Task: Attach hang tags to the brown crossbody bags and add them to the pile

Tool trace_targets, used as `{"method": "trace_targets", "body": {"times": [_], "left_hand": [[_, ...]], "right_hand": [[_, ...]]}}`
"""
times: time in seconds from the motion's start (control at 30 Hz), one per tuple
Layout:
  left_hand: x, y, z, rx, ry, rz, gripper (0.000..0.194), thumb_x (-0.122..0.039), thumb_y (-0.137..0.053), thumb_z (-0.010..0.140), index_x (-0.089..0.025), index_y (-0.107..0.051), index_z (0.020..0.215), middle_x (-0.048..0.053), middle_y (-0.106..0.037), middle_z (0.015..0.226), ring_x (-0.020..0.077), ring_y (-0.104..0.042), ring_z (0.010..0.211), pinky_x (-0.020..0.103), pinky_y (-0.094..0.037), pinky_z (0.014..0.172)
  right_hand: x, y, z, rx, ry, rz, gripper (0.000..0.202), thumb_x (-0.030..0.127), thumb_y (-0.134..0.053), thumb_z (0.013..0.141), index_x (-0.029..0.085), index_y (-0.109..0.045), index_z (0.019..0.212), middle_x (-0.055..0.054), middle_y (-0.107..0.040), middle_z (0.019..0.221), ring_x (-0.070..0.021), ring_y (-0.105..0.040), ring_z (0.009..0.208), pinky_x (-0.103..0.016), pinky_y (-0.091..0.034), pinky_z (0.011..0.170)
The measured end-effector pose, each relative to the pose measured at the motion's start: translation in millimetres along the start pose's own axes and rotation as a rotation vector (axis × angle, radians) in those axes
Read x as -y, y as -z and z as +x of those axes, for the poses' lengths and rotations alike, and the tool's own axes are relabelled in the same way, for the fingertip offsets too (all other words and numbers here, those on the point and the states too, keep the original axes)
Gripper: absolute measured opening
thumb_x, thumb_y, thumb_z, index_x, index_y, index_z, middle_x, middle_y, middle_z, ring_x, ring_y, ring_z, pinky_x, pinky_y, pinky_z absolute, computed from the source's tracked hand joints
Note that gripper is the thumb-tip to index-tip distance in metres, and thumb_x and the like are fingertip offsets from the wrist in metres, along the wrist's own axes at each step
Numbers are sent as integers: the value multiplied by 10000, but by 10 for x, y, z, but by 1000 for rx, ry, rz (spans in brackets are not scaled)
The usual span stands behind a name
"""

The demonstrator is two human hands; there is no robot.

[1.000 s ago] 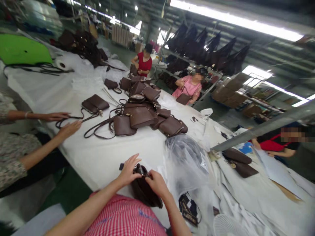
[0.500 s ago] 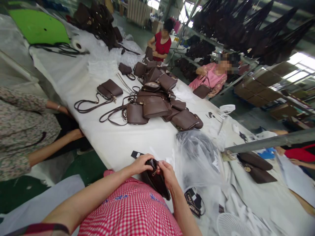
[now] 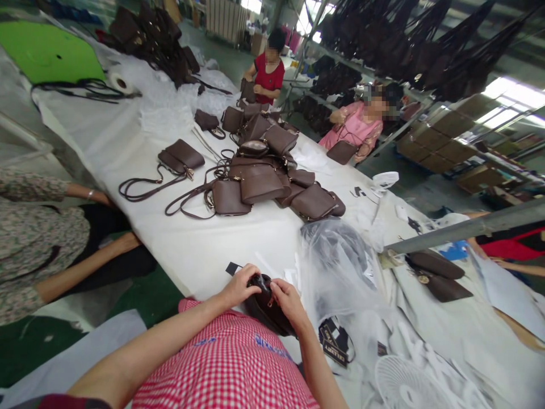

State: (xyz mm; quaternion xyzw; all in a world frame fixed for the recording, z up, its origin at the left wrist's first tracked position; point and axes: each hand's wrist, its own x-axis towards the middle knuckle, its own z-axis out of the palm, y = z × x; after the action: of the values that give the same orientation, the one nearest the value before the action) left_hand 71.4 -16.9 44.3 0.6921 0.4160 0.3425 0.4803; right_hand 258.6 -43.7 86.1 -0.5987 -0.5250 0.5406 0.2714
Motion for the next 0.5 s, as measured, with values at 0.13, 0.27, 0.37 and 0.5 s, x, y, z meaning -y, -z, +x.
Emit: {"method": "trace_targets", "body": {"times": [0.13,0.27,0.37,0.5], "left_hand": [[-27,18,-20,109,-84,203,175,-207,-583,824,-213,-619,996,71,-512,1176,199,-535,1047,338,-437,947],[-86,32,24,189,-79,379,116,-218,-596,819,-206,-647,923,67,-518,1154,202,-543,1004,339,-459,907],[-146,30,93,203,-108,406,93,-220,-608,809,-173,-655,875,96,-521,1171,235,-513,1064,376,-437,947],[-148,-6,158,214,-152,318,138,-183,-520,864,-152,-654,851,111,-550,1147,229,-506,1077,386,-406,980]], "right_hand": [[-41,0,52,-6,32,-64,316,460,-476,846,199,-558,687,40,-477,550,-136,-462,537,-243,-368,526],[27,-17,99,-17,37,-89,289,413,-471,831,204,-516,637,38,-464,552,-134,-450,538,-243,-365,529],[127,-9,126,16,-3,-22,228,373,-479,804,201,-530,665,38,-490,576,-123,-450,527,-238,-371,528],[179,34,123,82,0,52,150,311,-524,754,187,-580,691,47,-486,568,-103,-433,521,-218,-357,525]]}}
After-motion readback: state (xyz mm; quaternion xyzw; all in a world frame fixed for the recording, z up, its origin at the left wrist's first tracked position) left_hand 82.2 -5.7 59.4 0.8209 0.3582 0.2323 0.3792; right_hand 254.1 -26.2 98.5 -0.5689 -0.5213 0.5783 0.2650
